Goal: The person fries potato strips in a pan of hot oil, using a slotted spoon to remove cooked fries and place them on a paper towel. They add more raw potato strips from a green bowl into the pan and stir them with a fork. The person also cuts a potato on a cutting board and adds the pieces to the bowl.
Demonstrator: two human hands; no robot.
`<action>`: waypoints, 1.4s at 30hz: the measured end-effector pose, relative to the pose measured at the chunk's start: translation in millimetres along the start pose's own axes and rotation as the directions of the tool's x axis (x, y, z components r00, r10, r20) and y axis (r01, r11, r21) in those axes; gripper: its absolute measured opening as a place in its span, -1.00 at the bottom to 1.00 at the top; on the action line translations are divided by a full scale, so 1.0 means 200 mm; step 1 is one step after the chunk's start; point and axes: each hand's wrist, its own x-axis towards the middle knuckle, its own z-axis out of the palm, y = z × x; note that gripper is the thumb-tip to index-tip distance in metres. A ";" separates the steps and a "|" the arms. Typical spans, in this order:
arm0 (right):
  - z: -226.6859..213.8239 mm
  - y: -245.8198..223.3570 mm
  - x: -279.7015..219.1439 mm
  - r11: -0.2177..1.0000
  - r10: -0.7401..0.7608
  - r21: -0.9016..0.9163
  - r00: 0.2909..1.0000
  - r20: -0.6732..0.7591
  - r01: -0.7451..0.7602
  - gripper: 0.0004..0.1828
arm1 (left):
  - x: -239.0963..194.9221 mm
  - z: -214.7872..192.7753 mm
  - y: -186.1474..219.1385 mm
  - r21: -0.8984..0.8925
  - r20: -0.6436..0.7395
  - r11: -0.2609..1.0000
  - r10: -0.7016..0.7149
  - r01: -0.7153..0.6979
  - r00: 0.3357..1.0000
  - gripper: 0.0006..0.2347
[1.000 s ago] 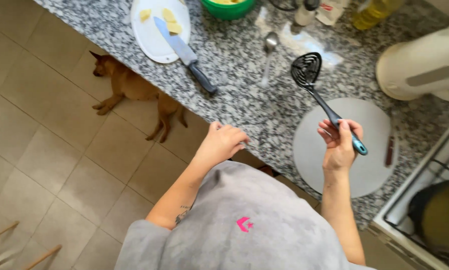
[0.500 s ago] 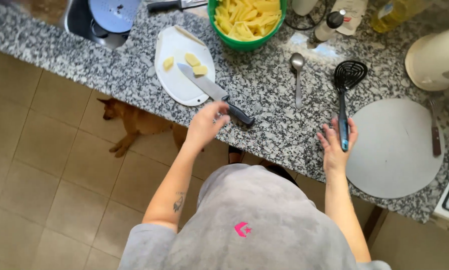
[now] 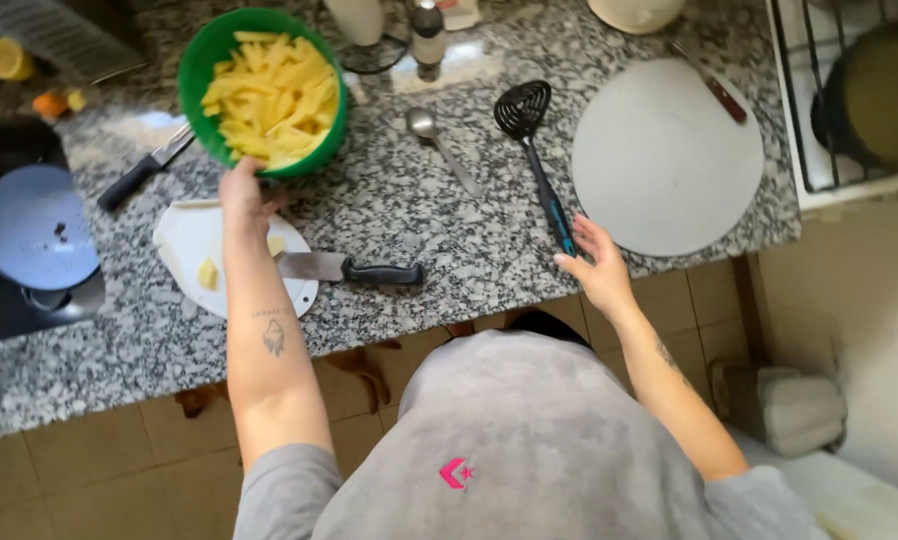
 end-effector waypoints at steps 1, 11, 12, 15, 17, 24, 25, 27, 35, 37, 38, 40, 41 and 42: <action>0.00 0.00 -0.01 0.999 -0.013 0.051 0.999 0.030 0.012 -0.20 | 0.00 -0.03 -0.01 -0.079 0.002 0.997 -0.016 0.016 1.000 -0.54; -0.03 0.05 0.13 0.994 -0.111 0.012 0.989 -0.099 0.112 -0.55 | -0.74 -0.10 0.28 -0.443 0.209 0.883 -0.065 0.154 0.976 -0.59; -0.04 0.02 0.13 0.989 -0.145 0.021 0.983 -0.110 0.148 -0.57 | -0.85 -0.09 0.32 -0.324 0.194 0.946 0.058 0.008 0.979 -0.57; -0.07 -0.16 0.12 0.954 -0.291 0.022 0.945 -0.149 0.297 -0.63 | -1.19 0.00 0.44 -0.177 0.220 0.970 0.204 -0.167 0.954 -0.50; -0.09 -0.34 0.07 0.918 -0.388 0.023 0.909 -0.152 0.396 -0.66 | -1.32 0.07 0.43 -0.146 0.221 0.972 0.215 -0.186 0.951 -0.47; -0.22 -0.88 -0.03 0.342 -0.909 -0.420 0.408 0.077 0.841 -0.73 | -1.62 0.67 0.33 -0.315 0.514 0.949 0.178 -0.008 0.839 -0.52; -0.26 -0.92 0.01 0.223 -0.906 -0.462 0.358 0.227 0.858 -0.62 | -1.63 0.75 0.26 -0.270 0.568 0.963 0.144 0.018 0.810 -0.53; -0.33 -0.91 0.10 0.266 -0.698 -0.659 0.612 0.372 0.704 -0.24 | -1.71 0.96 0.22 -0.224 0.597 0.973 0.086 0.063 0.797 -0.57; -0.85 -0.58 0.44 0.254 -0.193 -0.867 0.901 0.390 0.429 -0.10 | -1.91 1.66 -0.04 -0.115 0.613 0.980 -0.056 0.159 0.788 -0.65; -1.02 -0.45 0.56 0.350 -0.222 -0.830 0.899 0.378 0.435 -0.26 | -1.94 1.84 -0.10 -0.122 0.623 0.974 -0.075 0.191 0.779 -0.67; -1.12 -0.41 0.61 0.348 -0.224 -0.831 0.900 0.375 0.433 -0.26 | -1.99 1.91 -0.08 -0.123 0.626 0.974 -0.072 0.190 0.777 -0.67; -1.29 -0.33 0.69 0.334 -0.340 -0.777 0.837 0.429 0.534 -0.34 | -2.08 2.04 -0.04 -0.114 0.618 0.971 -0.097 0.211 0.780 -0.67; -1.34 -0.34 0.72 0.343 -0.329 -0.776 0.841 0.429 0.529 -0.34 | -2.10 2.09 -0.04 -0.104 0.616 0.970 -0.112 0.221 0.780 -0.67; -1.38 -0.36 0.74 0.343 -0.340 -0.750 0.819 0.462 0.565 -0.38 | -2.13 2.13 -0.05 -0.118 0.610 0.967 -0.108 0.224 0.785 -0.65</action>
